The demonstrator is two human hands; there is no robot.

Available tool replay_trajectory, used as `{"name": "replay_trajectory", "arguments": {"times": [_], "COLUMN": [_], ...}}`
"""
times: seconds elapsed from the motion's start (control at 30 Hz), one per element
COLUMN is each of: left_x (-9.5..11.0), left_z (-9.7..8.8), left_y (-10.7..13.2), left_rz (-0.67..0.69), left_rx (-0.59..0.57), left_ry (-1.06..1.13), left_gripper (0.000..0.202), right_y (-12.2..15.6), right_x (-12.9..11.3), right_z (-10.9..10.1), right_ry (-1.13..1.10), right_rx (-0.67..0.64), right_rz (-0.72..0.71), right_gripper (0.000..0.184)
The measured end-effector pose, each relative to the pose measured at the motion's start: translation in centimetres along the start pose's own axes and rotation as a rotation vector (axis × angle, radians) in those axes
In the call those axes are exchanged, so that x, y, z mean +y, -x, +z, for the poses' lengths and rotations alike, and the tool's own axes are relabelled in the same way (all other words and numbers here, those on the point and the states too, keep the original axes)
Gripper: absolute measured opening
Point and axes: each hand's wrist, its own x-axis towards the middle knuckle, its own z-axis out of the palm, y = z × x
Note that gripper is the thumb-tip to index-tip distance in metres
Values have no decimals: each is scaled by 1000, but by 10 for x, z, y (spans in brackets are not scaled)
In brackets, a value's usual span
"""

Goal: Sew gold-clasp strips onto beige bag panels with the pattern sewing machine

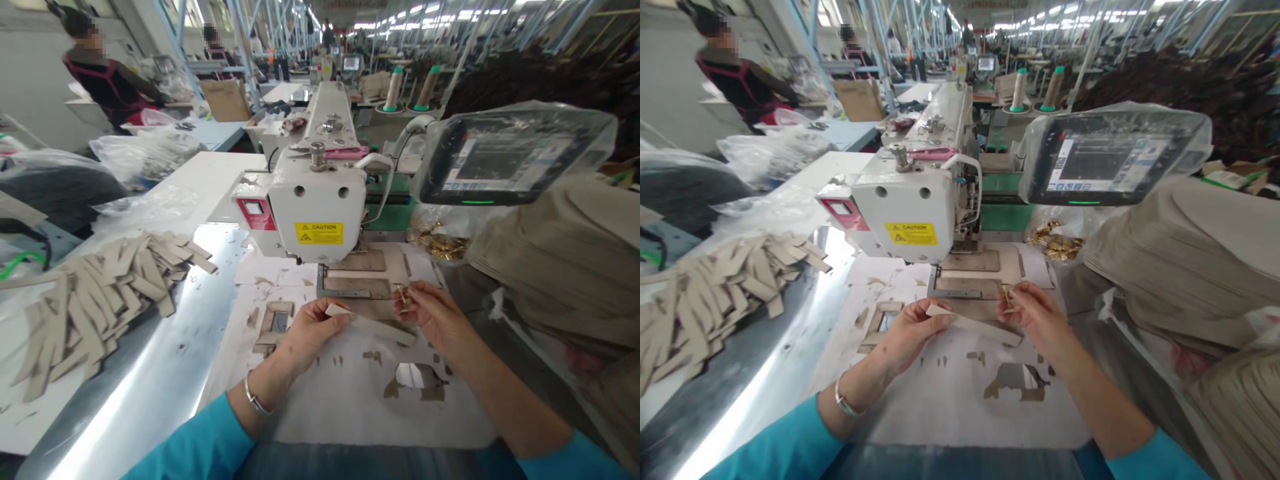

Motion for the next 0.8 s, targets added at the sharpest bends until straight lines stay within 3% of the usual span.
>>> {"name": "replay_trajectory", "arguments": {"times": [0.2,0.33,0.5,0.67,0.8], "left_x": [0,0,-3,-1,4], "left_z": [3,5,2,-3,-3], "left_y": [1,1,-3,-8,-9], "left_rz": [22,50,-13,-71,-102], "left_rx": [48,42,133,251,315], "left_ry": [54,33,158,270,328], "left_gripper": [32,32,36,18,7], "right_y": [4,4,5,4,10], "right_x": [6,4,2,4,-2], "right_z": [13,12,7,-1,0], "right_ry": [81,92,84,158,134], "right_rx": [9,-20,80,95,-10], "right_rz": [-55,32,139,194,240], "right_gripper": [38,31,33,37,35]}}
